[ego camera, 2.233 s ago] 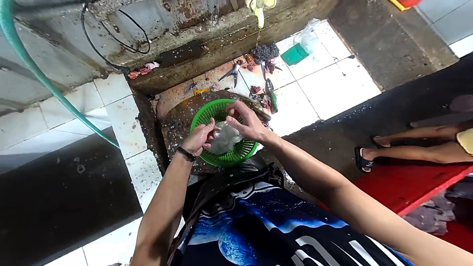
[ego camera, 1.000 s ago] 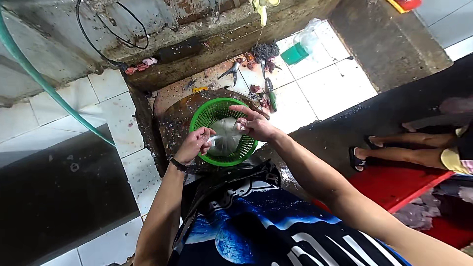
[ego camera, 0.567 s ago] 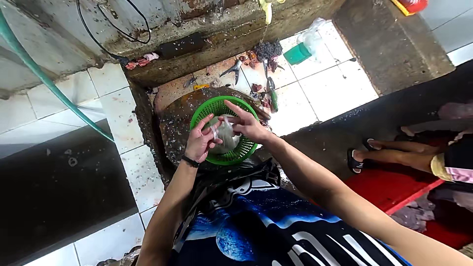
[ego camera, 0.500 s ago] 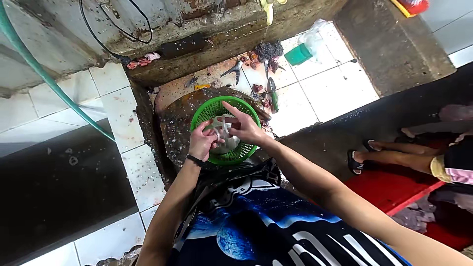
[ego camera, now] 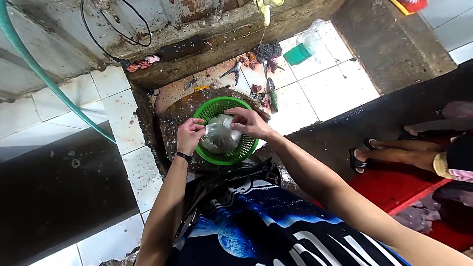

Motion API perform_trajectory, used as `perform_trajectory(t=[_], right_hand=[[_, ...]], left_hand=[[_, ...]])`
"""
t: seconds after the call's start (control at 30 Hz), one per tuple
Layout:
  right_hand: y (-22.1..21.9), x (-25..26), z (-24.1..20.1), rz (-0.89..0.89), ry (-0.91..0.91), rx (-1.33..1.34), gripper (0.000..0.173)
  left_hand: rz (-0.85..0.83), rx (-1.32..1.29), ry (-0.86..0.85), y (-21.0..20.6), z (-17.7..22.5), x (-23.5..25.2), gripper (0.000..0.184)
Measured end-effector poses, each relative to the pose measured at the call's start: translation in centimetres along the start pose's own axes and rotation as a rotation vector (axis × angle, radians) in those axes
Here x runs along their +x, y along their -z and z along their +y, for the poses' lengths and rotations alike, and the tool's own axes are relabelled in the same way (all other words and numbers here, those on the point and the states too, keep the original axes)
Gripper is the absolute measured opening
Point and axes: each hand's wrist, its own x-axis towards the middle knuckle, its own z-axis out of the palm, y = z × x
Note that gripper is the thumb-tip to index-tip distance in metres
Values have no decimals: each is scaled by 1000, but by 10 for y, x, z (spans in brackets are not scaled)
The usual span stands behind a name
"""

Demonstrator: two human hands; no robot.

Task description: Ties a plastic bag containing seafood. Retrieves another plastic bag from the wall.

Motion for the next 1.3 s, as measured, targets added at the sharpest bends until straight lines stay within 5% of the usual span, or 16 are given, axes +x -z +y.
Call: perform_trajectory(t=[0.2, 0.4, 0.53, 0.67, 0.87, 1.03, 1.13, 1.2, 1.3], right_hand=[[-46, 17, -20, 2, -54, -291, 58], [-62, 22, -26, 235, -90, -428, 61], [-66, 26, -20, 171, -65, -440, 71], [-67, 25, -18, 98, -85, -215, 79], [-35, -1, 2, 76, -43, 214, 56], [-34, -4, 16, 346, 25, 435, 56], [-32, -9, 25, 279, 13, 696, 64], [-25, -16, 30, 97, 21, 494, 58], [-22, -21, 27, 87, 11, -338, 63]], left_hand=[[-85, -110, 12, -13, 3, 0, 32], [-75, -180, -8, -5, 1, -2, 35], [-112, -190, -20, -9, -1, 0, 36], [-159, -119, -78, -15, -3, 2, 46], [206, 497, -165, -15, -1, 10, 39], [120, 670, -186, -40, 8, 8, 38], [48, 707, -94, -30, 0, 13, 38], [87, 751, -77, -24, -1, 12, 31], [186, 751, -179, -15, -6, 16, 31]])
